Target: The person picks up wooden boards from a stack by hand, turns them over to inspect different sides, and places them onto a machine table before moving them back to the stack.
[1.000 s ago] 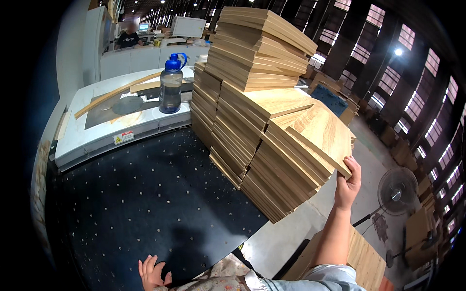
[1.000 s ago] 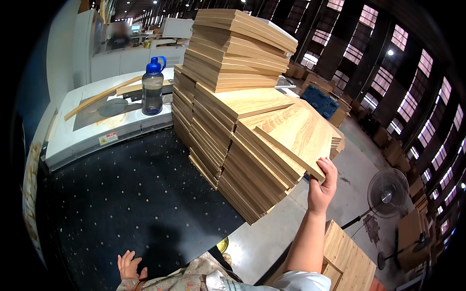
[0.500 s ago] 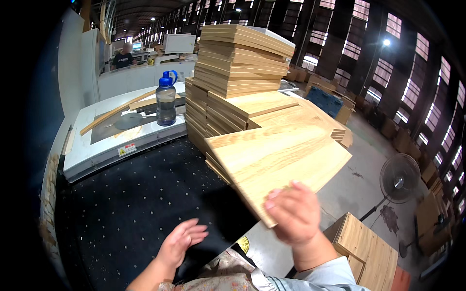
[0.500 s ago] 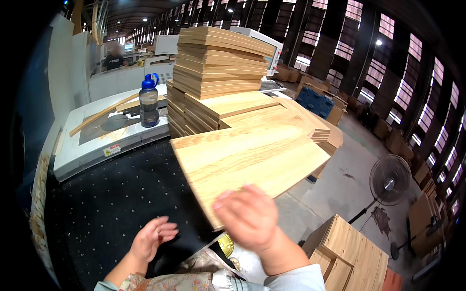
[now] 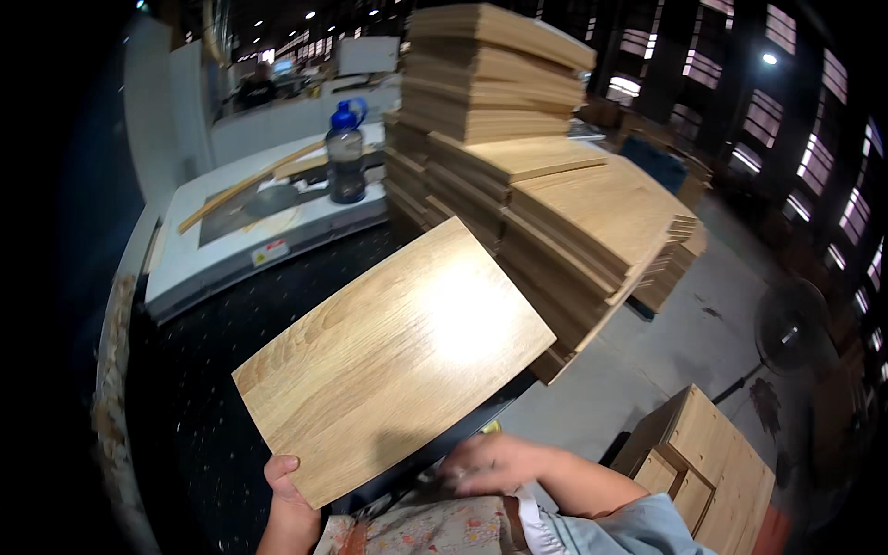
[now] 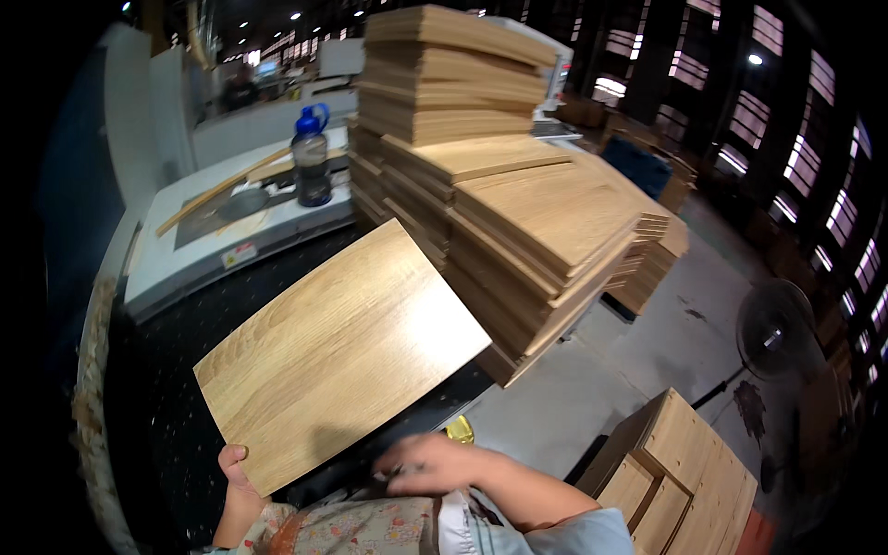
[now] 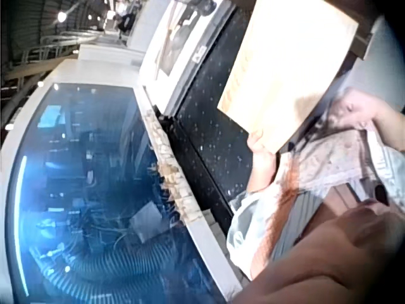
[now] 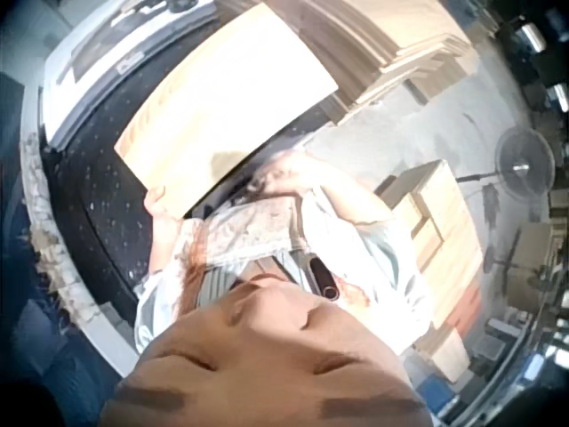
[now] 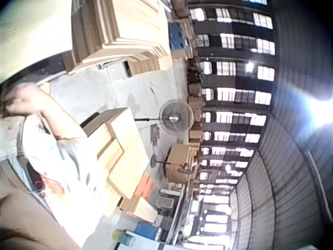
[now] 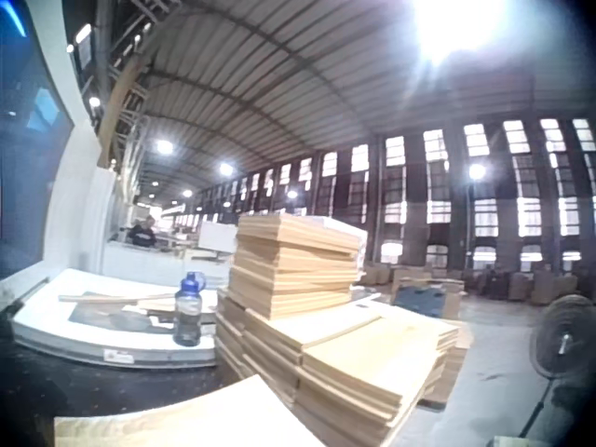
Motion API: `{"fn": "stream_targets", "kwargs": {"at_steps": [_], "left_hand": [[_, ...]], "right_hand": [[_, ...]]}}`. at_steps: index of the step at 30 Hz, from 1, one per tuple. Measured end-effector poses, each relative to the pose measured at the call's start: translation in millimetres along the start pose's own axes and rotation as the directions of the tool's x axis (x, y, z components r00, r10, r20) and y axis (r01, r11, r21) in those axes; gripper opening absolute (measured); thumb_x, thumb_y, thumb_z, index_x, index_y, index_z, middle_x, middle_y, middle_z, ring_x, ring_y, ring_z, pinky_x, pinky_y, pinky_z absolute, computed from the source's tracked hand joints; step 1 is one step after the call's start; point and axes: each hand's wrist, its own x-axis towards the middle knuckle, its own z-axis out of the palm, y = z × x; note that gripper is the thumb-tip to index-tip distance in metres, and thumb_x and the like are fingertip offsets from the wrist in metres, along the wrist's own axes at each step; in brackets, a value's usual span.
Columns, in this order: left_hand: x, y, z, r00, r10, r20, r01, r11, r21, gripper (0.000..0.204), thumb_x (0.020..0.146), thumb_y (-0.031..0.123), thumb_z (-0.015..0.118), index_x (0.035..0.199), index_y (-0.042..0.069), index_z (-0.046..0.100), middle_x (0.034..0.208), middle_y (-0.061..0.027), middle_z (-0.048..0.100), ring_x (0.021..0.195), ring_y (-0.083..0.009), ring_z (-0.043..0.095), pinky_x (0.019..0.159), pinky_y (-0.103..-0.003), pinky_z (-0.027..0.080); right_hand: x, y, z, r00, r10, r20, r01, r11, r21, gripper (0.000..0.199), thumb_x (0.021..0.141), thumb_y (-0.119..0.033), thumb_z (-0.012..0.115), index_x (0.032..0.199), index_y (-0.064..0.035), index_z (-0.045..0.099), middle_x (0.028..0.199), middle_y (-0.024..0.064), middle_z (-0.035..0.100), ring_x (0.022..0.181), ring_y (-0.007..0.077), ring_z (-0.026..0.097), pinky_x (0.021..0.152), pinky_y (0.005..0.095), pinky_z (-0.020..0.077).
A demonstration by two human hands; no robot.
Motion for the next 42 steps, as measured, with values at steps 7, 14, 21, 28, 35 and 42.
{"fn": "stream_targets", "kwargs": {"at_steps": [7, 14, 21, 28, 35, 42], "left_hand": [[-52.4, 15.0, -47.9, 0.982, -0.013, -0.186, 0.016, 1.0, 0.011, 0.078, 0.059, 0.013, 0.057, 0.132, -0.003, 0.035, 0.125, -0.0227, 0.048, 0.112, -0.0372, 0.05, 0.093, -0.047, 0.043], [-81.3, 26.6, -86.7, 0.958, 0.097, -0.271, -0.08, 0.994, 0.073, 0.07, 0.065, 0.014, 0.06, 0.129, -0.002, 0.04, 0.123, -0.0209, 0.051, 0.11, -0.0346, 0.053, 0.093, -0.046, 0.044], [-87.7, 19.6, -101.7, 0.956, 0.14, -0.259, -0.133, 0.99, 0.046, 0.065, 0.07, 0.021, 0.061, 0.129, 0.0, 0.043, 0.125, -0.0184, 0.052, 0.111, -0.0345, 0.052, 0.094, -0.045, 0.044], [-84.3, 23.3, -105.3, 0.927, 0.176, -0.331, -0.153, 0.984, 0.093, 0.064, 0.073, 0.027, 0.06, 0.128, 0.0, 0.043, 0.123, -0.0186, 0.053, 0.11, -0.0337, 0.053, 0.094, -0.044, 0.043], [-85.1, 30.9, -100.1, 0.903, 0.204, -0.377, -0.168, 0.977, 0.128, 0.054, 0.088, 0.037, 0.046, 0.129, 0.002, 0.044, 0.125, -0.018, 0.052, 0.11, -0.033, 0.053, 0.095, -0.044, 0.041], [-88.1, 39.4, -107.0, 0.816, 0.37, -0.445, -0.165, 0.886, 0.434, 0.048, 0.091, 0.029, 0.047, 0.127, -0.003, 0.043, 0.121, -0.0141, 0.054, 0.109, -0.0226, 0.053, 0.093, -0.033, 0.041]], "right_hand": [[-19.7, 84.9, 7.0, 0.762, 0.302, -0.573, 0.479, 0.332, 0.812, 0.057, 0.086, -0.019, 0.057, 0.133, 0.0027, 0.032, 0.124, 0.0151, 0.05, 0.113, 0.0271, 0.052, 0.091, 0.0448, 0.0469], [-0.9, 92.0, 11.1, 0.788, 0.45, -0.421, 0.207, 0.45, 0.868, 0.041, 0.082, -0.007, 0.058, 0.119, 0.0062, 0.048, 0.112, 0.0179, 0.058, 0.099, 0.0261, 0.061, 0.083, 0.0364, 0.0517], [12.0, 91.0, 14.7, 0.787, 0.453, -0.419, 0.189, 0.47, 0.862, 0.044, 0.081, -0.01, 0.06, 0.121, 0.0063, 0.047, 0.112, 0.0174, 0.059, 0.099, 0.0247, 0.061, 0.083, 0.0349, 0.0519], [29.7, 96.2, 10.3, 0.871, 0.307, -0.383, 0.271, 0.35, 0.897, 0.061, 0.092, -0.028, 0.046, 0.133, 0.0121, 0.025, 0.124, 0.0253, 0.048, 0.108, 0.0312, 0.056, 0.088, 0.0424, 0.0496], [33.4, 103.8, 6.6, 0.862, 0.257, -0.438, 0.311, 0.414, 0.855, 0.047, 0.095, -0.012, 0.04, 0.139, -0.0004, 0.026, 0.11, 0.0218, 0.058, 0.098, 0.0242, 0.061, 0.087, 0.0315, 0.0475], [25.7, 104.0, 3.8, 0.81, 0.434, -0.395, 0.153, 0.494, 0.856, 0.034, 0.086, -0.002, 0.043, 0.118, 0.0072, 0.05, 0.108, 0.0171, 0.06, 0.097, 0.0208, 0.06, 0.085, 0.0288, 0.0458]]}}
